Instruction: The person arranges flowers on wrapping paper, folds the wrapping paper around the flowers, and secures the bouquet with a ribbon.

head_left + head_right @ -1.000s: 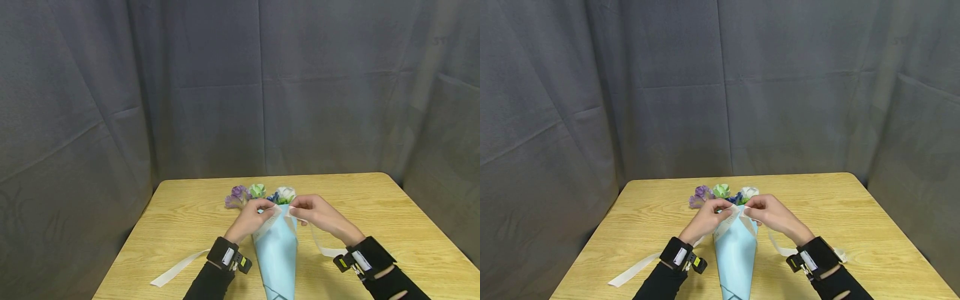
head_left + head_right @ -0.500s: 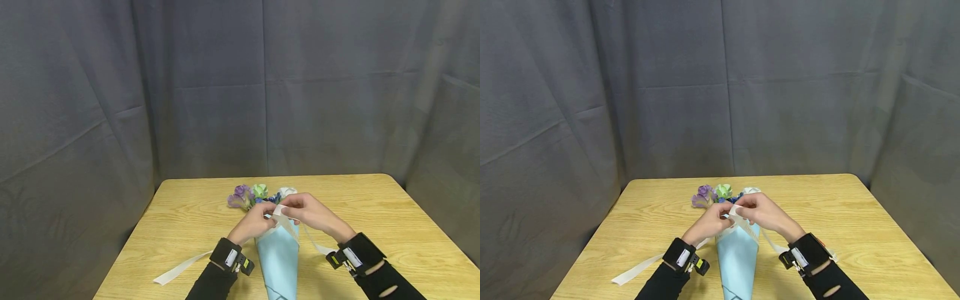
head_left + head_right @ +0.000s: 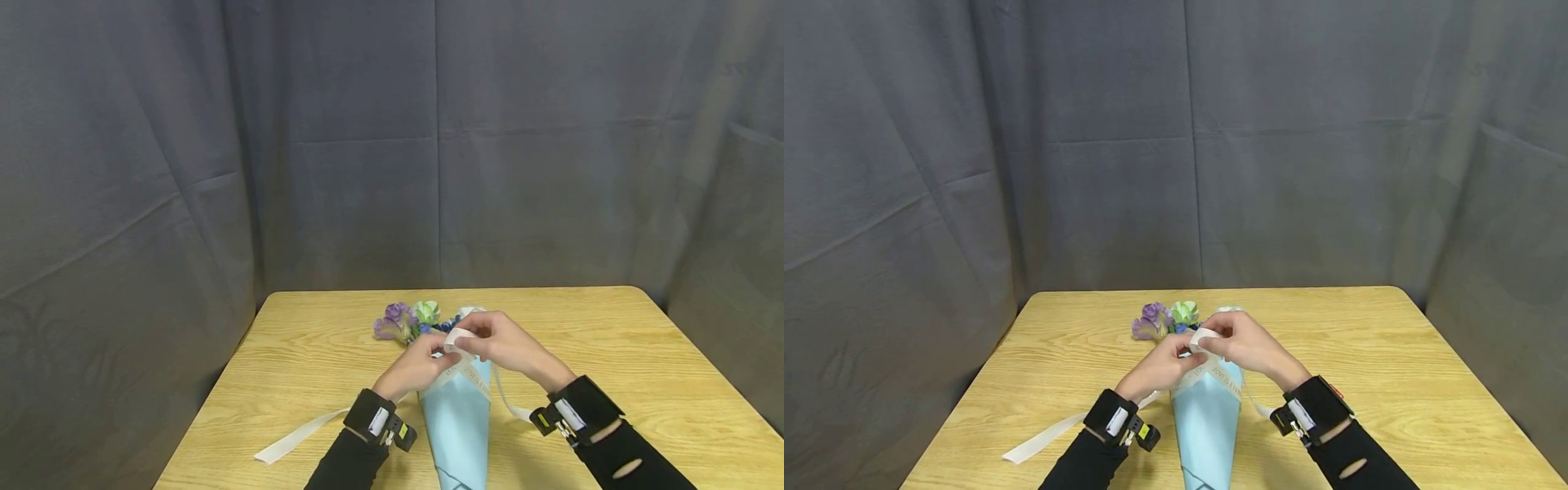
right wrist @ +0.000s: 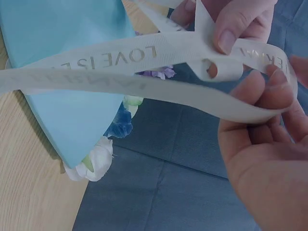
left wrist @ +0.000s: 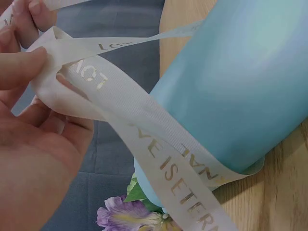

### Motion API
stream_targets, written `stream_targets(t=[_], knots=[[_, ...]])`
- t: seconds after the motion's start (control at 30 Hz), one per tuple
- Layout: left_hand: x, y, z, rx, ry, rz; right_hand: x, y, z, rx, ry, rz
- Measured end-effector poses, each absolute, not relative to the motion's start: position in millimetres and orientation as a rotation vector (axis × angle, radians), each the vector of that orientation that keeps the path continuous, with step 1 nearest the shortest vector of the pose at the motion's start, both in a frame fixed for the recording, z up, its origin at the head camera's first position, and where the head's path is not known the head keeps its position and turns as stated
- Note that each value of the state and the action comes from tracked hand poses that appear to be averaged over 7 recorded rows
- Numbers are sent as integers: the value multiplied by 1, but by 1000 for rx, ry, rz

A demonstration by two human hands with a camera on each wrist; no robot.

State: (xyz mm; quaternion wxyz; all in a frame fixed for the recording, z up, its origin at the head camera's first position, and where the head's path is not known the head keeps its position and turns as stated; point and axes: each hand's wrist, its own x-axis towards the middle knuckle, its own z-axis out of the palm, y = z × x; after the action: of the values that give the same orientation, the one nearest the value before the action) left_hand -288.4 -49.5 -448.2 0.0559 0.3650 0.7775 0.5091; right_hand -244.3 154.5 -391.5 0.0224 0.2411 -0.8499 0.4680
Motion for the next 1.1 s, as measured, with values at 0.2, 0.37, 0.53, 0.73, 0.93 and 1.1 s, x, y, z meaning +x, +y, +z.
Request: stream_targets(t=[0.2, 0.37, 0.53, 0.73, 0.93, 1.1], knots=[[-288, -50, -452, 1004, 2271, 1617, -252, 156, -397, 696, -2595, 1417], [-288, -49, -454, 1015, 2240, 1648, -258, 157, -403, 655, -2561, 1349], [-290, -48, -456, 1010, 2219, 1692, -264, 156, -412, 652, -2503, 1177], [-291, -45, -458, 985, 2213, 1747, -266, 154, -422, 568, -2555, 1110], [-291, -43, -461, 937, 2181, 1803, -267, 156, -433, 525, -2578, 1244], [-292, -42, -463, 894, 2139, 1876, -264, 162, -440, 580, -2623, 1457]])
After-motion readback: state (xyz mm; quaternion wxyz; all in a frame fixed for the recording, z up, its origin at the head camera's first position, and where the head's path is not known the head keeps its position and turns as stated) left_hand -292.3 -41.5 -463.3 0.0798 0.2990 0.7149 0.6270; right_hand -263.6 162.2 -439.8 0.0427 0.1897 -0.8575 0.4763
